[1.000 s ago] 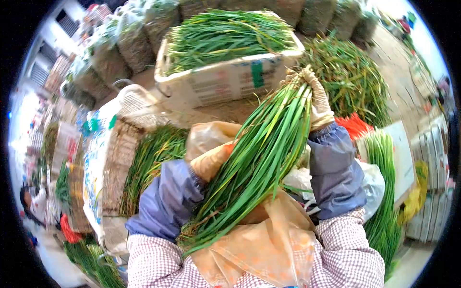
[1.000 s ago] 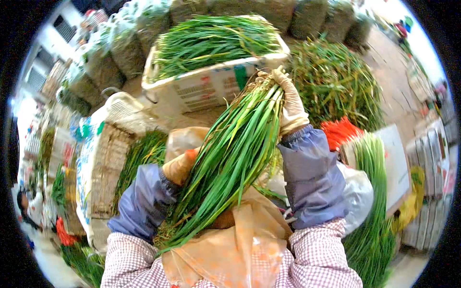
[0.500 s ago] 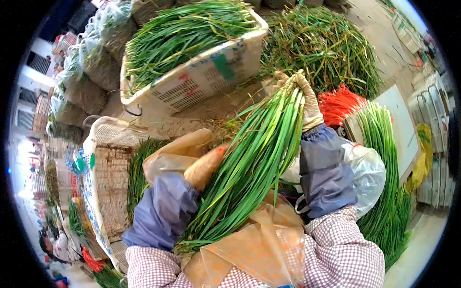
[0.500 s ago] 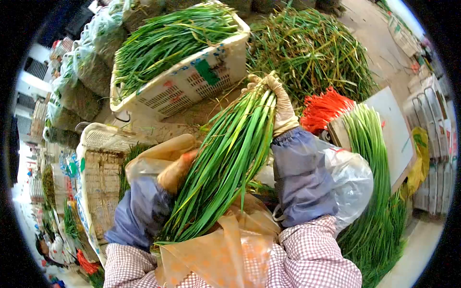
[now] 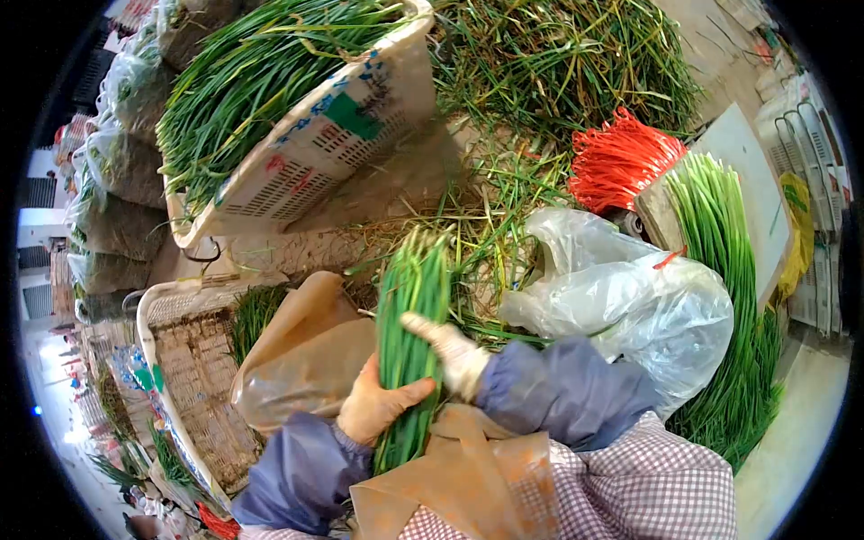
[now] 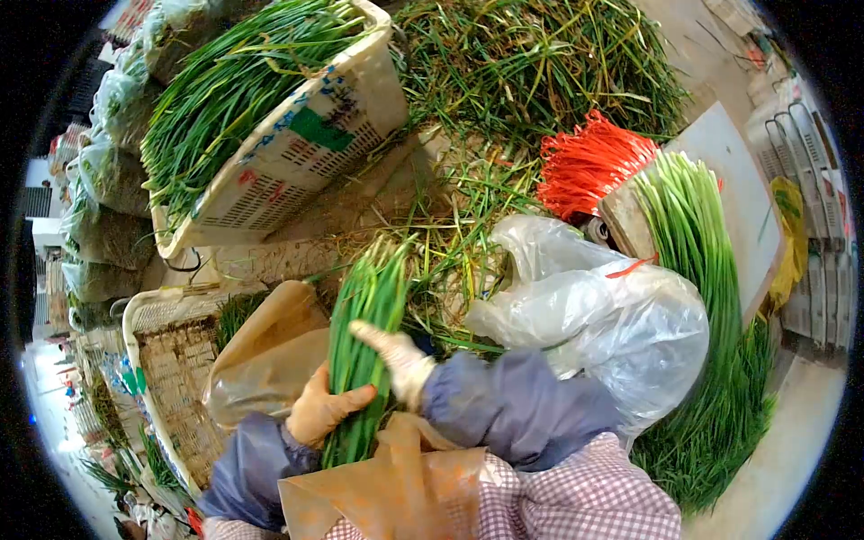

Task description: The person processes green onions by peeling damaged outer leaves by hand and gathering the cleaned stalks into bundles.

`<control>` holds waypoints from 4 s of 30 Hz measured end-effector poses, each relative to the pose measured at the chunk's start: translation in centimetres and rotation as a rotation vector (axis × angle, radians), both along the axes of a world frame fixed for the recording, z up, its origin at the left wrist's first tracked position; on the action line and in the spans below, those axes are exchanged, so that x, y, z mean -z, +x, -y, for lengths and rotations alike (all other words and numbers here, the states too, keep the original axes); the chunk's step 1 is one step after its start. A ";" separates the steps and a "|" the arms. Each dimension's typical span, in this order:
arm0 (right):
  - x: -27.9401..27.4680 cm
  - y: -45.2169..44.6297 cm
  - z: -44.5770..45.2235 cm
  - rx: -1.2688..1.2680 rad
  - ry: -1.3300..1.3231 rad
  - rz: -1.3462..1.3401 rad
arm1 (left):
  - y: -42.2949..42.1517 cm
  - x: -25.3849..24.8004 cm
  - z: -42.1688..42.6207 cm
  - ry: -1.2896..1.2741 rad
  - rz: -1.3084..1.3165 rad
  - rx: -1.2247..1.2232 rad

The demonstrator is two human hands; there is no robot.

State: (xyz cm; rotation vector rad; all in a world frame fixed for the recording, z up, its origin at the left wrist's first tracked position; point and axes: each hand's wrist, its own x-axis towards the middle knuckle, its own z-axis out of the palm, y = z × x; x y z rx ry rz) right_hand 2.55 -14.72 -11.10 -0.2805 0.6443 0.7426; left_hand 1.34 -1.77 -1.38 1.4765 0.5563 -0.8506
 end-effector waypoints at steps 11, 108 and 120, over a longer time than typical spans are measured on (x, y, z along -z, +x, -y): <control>9.5 3.2 -6.4 -0.040 0.059 -0.239 | 8.0 5.5 -3.8 -0.008 -0.638 0.026; -11.8 2.7 -3.4 0.455 -0.158 0.721 | -0.3 -4.5 -1.3 -0.368 0.318 -0.456; -14.2 12.8 14.7 0.445 -0.061 1.149 | -4.8 -5.7 -7.5 -0.367 0.155 -0.479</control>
